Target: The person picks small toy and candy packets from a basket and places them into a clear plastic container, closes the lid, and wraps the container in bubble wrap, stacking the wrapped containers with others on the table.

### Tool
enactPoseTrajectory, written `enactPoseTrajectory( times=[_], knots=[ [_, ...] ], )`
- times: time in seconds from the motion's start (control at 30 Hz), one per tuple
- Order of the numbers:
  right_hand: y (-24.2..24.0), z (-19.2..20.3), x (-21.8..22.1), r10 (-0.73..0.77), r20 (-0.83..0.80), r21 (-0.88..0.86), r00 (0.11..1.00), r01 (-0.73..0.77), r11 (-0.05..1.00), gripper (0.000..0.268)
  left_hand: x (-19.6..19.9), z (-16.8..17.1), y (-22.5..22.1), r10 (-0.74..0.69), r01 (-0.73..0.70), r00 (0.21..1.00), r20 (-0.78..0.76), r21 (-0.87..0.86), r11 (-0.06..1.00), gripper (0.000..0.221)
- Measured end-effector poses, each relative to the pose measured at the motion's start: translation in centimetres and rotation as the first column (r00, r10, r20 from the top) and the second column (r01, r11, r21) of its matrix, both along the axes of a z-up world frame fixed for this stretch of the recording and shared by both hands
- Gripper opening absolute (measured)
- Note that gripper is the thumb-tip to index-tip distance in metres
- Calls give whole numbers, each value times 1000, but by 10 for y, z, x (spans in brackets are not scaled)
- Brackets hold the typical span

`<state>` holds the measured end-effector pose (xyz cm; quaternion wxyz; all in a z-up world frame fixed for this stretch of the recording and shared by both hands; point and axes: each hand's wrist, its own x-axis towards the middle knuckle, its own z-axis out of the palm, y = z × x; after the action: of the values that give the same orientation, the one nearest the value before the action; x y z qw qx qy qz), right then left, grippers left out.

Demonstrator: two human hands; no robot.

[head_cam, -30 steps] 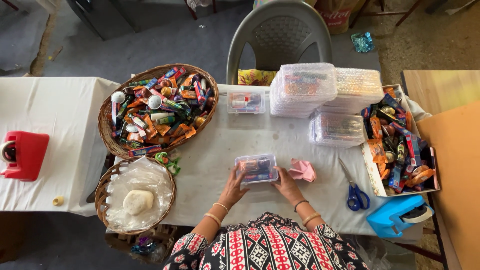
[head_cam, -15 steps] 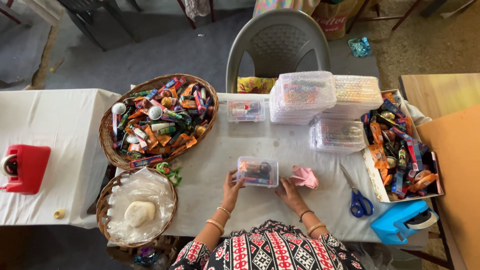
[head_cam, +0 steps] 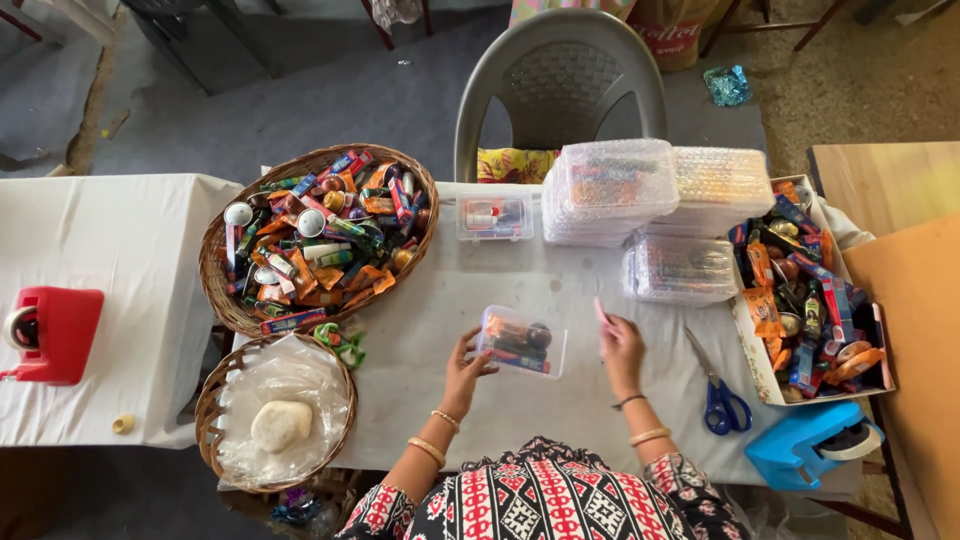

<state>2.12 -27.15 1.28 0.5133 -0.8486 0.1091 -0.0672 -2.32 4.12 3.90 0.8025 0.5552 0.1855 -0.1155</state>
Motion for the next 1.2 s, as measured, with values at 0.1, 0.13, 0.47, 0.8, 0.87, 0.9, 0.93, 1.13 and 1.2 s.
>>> enactPoseTrajectory(
  times=[0.1,0.13,0.47,0.8,0.87,0.9,0.93,1.13,1.2],
  knots=[
    [73,-19,-8,275,2,918,962,-111,380,33,2,4,-19,-14,16,999,34,-48,999,60],
    [93,15,-8,275,6,918,961,-114,380,33,2,-16,-24,-14,16,999,38,-49,999,60],
    [87,54,18,494,251,-413,833,-369,832,57,1,37,-29,14,-13,985,170,-12,1000,55],
    [37,-40,-13,175,-178,981,968,188,-43,54,-15,-14,-26,-3,-8,999,-36,-323,946,53],
    [69,55,-7,210,-147,986,967,161,-47,56,-16,-5,-34,-8,4,1000,-8,-369,929,55],
    [84,107,-13,243,-120,989,963,137,-53,58,-18,-1,-38,-12,18,1000,17,-413,911,56],
    [89,112,-12,242,-116,990,963,132,-53,58,-15,4,-40,-13,21,1000,22,-413,911,56],
    [108,16,-29,442,318,843,839,-36,-537,37,0,13,-48,64,-54,998,10,-419,906,54],
    [114,-17,-38,497,394,723,773,74,-687,29,6,-8,-45,63,-39,997,55,-353,935,53]
  ],
)
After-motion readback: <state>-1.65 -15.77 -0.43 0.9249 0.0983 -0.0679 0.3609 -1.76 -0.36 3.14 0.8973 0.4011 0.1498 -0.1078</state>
